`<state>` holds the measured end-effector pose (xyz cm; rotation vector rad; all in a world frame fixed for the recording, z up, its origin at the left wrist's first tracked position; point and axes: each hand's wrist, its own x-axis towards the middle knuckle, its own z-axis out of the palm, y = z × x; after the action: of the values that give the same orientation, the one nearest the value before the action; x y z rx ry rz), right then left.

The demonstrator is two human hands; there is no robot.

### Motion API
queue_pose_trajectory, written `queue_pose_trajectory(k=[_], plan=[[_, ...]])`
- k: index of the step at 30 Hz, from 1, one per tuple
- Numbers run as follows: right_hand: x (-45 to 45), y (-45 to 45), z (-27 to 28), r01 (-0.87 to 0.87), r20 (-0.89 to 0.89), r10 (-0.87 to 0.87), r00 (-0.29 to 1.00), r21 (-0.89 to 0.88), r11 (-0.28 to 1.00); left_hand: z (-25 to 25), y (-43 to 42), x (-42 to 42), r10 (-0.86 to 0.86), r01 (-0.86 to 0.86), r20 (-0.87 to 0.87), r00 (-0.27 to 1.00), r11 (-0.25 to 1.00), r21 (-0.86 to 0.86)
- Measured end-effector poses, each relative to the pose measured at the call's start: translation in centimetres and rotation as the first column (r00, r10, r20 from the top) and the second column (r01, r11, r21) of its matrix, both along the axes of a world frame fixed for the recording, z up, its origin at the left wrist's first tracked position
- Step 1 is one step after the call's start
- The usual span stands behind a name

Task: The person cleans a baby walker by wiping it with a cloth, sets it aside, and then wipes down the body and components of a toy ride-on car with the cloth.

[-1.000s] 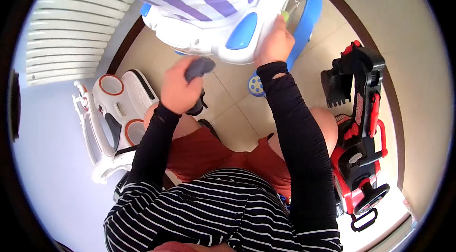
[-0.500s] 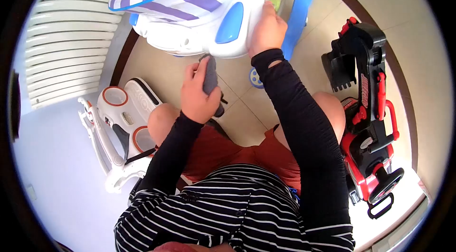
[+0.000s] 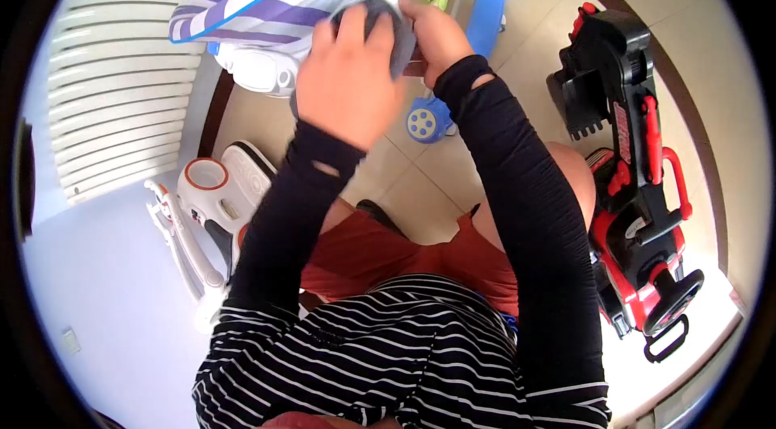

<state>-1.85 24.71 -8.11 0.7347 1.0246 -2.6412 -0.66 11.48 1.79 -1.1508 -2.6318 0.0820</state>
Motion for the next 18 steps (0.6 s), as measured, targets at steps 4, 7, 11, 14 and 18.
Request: queue_pose_trajectory(k=[4, 7, 11, 14, 18], plan=[[0.3, 0.3, 2.0, -0.029, 0.083, 0.021, 0.996, 0.090, 0.996, -5.8, -4.7, 4.2, -0.018, 0.021, -0.025, 1.000, 0.993, 0.116], [0.6, -0.4, 2.8, 0.018, 0.062, -0.026, 0.998, 0.123, 0.992, -12.0, -8.5, 3.9, 0.183, -0.227, 0.191, 0.964, 0.944, 0.239], [0.6, -0.1, 2.6, 0.022, 0.057, -0.031, 0.998, 0.155, 0.988, -9.3, -10.9, 2.0, 0.220, -0.287, 0.210, 0.953, 0.879, 0.381], [0.7, -0.1, 2.7, 0.012, 0.079, -0.025, 0.997, 0.157, 0.987, -6.9, -11.4, 4.3, 0.149, -0.238, 0.237, 0.960, 0.880, 0.411], [0.4, 0.0, 2.4, -0.008, 0.093, -0.009, 0.996, 0.176, 0.984, -4.6, -10.0, 5.9, -0.030, -0.046, 0.135, 0.990, 0.850, 0.526]])
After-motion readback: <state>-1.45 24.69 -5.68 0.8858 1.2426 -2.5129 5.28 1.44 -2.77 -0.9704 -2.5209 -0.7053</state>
